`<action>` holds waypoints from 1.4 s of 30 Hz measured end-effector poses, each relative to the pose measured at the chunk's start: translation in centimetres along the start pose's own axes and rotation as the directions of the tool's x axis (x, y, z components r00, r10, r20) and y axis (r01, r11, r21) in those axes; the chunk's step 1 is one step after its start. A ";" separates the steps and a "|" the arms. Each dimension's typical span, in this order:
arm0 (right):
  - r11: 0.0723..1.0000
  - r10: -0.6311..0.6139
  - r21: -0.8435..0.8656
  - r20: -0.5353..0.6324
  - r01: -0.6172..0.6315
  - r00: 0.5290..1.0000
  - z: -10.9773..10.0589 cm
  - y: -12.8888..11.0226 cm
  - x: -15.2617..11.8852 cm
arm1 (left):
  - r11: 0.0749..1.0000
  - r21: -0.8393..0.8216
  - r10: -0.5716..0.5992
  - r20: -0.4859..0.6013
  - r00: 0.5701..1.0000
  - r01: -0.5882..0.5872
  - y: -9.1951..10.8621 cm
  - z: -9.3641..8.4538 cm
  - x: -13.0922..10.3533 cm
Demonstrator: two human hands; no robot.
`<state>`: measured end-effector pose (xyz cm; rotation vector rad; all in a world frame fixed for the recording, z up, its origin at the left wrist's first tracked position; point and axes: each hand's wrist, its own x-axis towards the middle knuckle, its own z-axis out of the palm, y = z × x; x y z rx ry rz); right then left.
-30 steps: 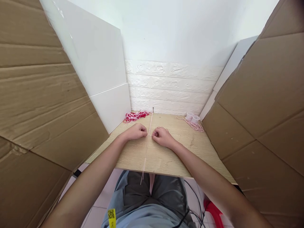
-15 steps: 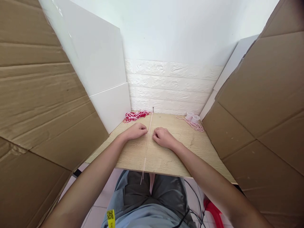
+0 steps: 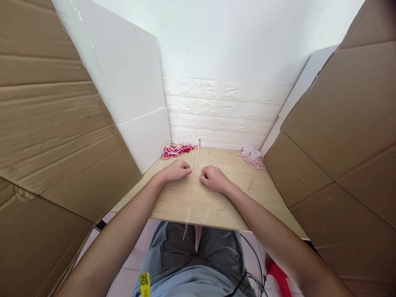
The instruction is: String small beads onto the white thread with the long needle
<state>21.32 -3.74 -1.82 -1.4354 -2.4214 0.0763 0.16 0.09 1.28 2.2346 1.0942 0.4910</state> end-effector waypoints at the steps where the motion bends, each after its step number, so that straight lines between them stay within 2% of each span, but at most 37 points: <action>1: 1.000 0.001 0.005 -0.001 -0.001 1.000 0.0 0.0 0.0 | 1.000 -0.004 -0.002 -0.002 1.000 0.002 0.0 0.0 0.0; 9: 0.998 0.004 0.067 -0.038 -0.001 0.999 0.4 0.3 0.0 | 0.999 -0.034 -0.018 -0.053 0.998 0.016 0.4 -0.1 -0.1; 15: 0.996 0.053 0.072 -0.066 -0.048 0.996 0.7 0.6 0.0 | 1.000 -0.012 -0.019 -0.071 0.997 0.019 0.3 -0.1 0.0; 42: 0.995 0.082 0.051 -0.038 -0.080 0.996 0.5 0.8 0.2 | 0.996 0.060 -0.057 -0.094 0.994 0.063 -0.6 -0.3 0.0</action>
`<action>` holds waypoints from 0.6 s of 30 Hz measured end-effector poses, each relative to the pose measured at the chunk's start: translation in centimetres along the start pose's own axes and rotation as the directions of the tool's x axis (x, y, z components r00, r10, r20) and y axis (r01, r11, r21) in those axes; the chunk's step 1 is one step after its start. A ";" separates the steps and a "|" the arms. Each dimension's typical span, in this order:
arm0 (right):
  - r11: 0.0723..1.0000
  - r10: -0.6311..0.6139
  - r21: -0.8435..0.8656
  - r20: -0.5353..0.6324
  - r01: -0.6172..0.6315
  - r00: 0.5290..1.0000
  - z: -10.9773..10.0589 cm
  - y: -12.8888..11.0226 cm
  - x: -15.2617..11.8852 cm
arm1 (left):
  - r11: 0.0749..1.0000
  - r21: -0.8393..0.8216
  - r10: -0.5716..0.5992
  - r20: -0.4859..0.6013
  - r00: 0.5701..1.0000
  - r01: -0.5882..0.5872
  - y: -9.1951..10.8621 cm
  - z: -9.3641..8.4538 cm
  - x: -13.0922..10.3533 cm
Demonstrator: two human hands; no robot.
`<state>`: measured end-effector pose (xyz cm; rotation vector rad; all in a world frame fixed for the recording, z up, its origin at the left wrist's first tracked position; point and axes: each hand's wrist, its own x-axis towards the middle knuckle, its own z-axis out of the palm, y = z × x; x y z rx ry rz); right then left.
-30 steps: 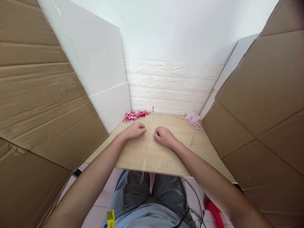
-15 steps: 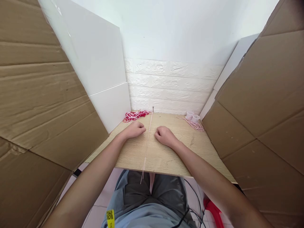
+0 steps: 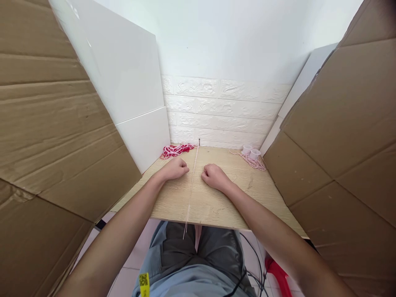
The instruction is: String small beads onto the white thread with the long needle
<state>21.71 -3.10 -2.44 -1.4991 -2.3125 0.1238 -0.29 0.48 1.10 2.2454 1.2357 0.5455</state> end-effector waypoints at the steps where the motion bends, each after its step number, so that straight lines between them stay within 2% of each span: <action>1: 1.000 -0.006 0.014 -0.004 0.006 1.000 0.0 0.0 0.0 | 1.000 -0.007 0.002 0.011 1.000 -0.002 0.0 -0.1 -0.1; 5: 0.996 -0.024 0.080 -0.072 0.029 0.997 -0.3 0.1 -0.1 | 0.999 -0.036 -0.021 0.087 0.996 0.024 0.0 -0.4 -0.2; 7: 0.990 0.008 0.140 -0.124 0.010 0.992 -0.7 0.3 -0.1 | 0.997 -0.058 -0.045 0.096 0.994 0.051 0.0 -0.5 -0.2; 10: 0.967 0.136 0.237 -0.171 -0.093 0.976 -1.7 1.0 -0.2 | 0.992 -0.072 -0.101 0.038 0.994 0.104 -0.2 -0.6 -0.1; 12: 0.946 0.221 0.270 -0.136 -0.179 0.966 -2.5 1.8 -0.4 | 0.992 -0.035 -0.125 -0.018 0.992 0.125 -0.3 -0.7 -0.1; 13: 0.928 0.260 0.294 -0.072 -0.229 0.963 -3.0 2.2 -0.5 | 0.992 -0.009 -0.127 -0.036 0.991 0.127 -0.3 -0.7 -0.1; 15: 0.857 0.295 0.384 0.181 -0.344 0.938 -3.8 3.0 -0.9 | 0.992 0.030 -0.122 -0.047 0.991 0.123 -0.3 -0.7 -0.1; 17: 0.792 0.228 0.437 0.435 -0.425 0.871 -4.6 3.5 -1.4 | 0.993 0.045 -0.111 -0.032 0.993 0.113 -0.1 -0.8 -0.2; 18: 0.755 0.164 0.454 0.568 -0.473 0.806 -5.0 3.8 -1.6 | 0.994 0.046 -0.103 -0.015 0.995 0.104 0.0 -0.9 -0.2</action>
